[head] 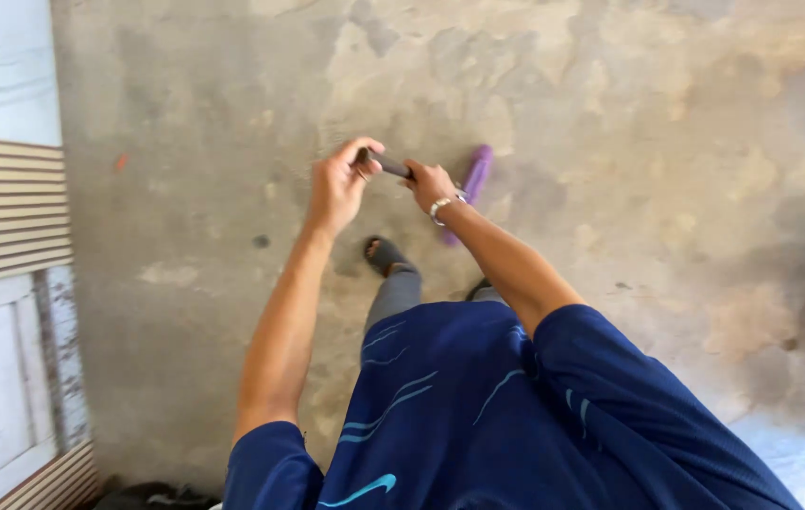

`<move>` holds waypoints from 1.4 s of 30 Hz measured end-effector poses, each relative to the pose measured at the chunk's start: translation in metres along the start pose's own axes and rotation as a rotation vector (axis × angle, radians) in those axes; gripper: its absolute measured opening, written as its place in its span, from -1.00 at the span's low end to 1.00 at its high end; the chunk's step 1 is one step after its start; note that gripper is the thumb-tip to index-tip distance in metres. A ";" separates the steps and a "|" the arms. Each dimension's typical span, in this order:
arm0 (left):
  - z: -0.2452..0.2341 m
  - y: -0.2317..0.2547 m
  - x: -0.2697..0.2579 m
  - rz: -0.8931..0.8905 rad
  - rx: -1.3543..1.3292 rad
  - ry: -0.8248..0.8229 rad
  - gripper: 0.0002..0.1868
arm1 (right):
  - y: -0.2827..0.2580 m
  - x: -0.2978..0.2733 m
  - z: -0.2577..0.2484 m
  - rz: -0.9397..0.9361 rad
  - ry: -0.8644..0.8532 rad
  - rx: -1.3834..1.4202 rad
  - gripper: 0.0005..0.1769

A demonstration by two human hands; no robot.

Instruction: Assemble a broom by attaching the handle to the brush head.

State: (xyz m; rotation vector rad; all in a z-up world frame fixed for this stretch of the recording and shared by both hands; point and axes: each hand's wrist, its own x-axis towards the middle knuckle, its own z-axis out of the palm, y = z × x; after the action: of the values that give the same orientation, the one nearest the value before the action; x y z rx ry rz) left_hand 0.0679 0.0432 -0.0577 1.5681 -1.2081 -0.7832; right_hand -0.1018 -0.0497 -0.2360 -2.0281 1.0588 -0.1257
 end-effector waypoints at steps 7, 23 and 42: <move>-0.101 0.032 0.012 -0.031 0.174 0.044 -0.79 | -0.104 0.060 0.065 -0.123 0.106 0.275 -0.68; -0.081 0.069 0.061 0.203 0.169 0.118 -0.82 | -0.120 0.114 -0.064 -0.336 -0.016 0.152 -0.78; 0.143 -0.054 0.142 -0.195 -0.141 0.236 -0.66 | 0.121 0.162 -0.162 0.066 -0.243 -0.391 -0.83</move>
State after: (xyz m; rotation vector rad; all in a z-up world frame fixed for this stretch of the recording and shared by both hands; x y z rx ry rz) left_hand -0.0001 -0.1332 -0.1452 1.6260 -0.8217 -0.7652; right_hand -0.1448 -0.3038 -0.2590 -2.2770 1.0527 0.3809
